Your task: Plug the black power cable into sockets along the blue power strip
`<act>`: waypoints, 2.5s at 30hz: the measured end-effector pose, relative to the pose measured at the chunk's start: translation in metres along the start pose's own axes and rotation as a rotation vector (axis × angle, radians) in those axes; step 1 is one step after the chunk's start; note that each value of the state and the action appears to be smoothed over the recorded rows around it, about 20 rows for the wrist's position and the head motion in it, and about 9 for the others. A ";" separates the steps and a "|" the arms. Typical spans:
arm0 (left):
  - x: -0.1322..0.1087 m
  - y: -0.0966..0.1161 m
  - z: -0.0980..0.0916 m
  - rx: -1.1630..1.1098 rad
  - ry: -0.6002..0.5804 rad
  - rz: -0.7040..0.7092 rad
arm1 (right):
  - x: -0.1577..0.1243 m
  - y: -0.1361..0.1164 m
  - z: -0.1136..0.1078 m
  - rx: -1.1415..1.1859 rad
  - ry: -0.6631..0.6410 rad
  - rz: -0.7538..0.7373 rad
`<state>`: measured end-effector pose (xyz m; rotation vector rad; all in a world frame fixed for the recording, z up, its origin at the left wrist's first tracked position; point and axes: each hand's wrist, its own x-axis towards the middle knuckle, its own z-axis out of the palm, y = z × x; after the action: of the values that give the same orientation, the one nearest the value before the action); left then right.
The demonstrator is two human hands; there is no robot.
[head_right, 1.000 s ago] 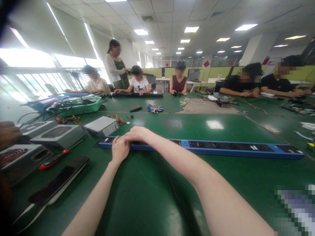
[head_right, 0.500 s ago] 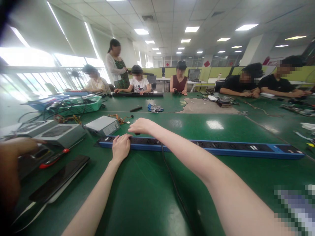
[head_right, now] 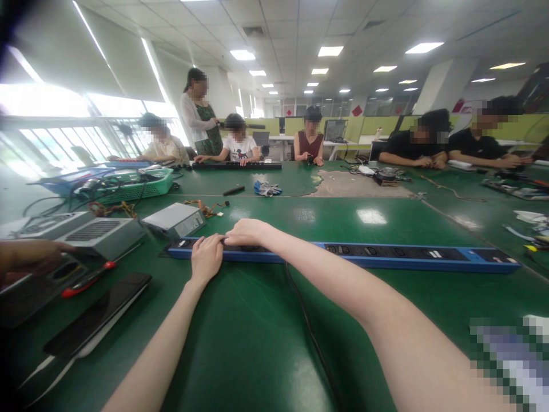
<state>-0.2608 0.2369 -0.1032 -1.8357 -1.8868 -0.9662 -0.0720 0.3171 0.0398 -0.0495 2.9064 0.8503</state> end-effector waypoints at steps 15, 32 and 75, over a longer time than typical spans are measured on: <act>0.000 0.001 0.003 -0.002 -0.001 -0.007 | 0.005 -0.004 0.028 -0.019 0.051 -0.044; 0.000 0.001 0.003 0.025 -0.003 -0.010 | 0.001 -0.009 0.019 -0.015 0.024 -0.015; -0.002 0.115 0.014 -0.122 -0.034 0.234 | -0.145 -0.039 0.031 0.924 0.518 1.172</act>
<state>-0.1458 0.2377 -0.0876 -2.0985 -1.6168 -0.9922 0.0771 0.3013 0.0097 1.8156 3.2664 -0.7019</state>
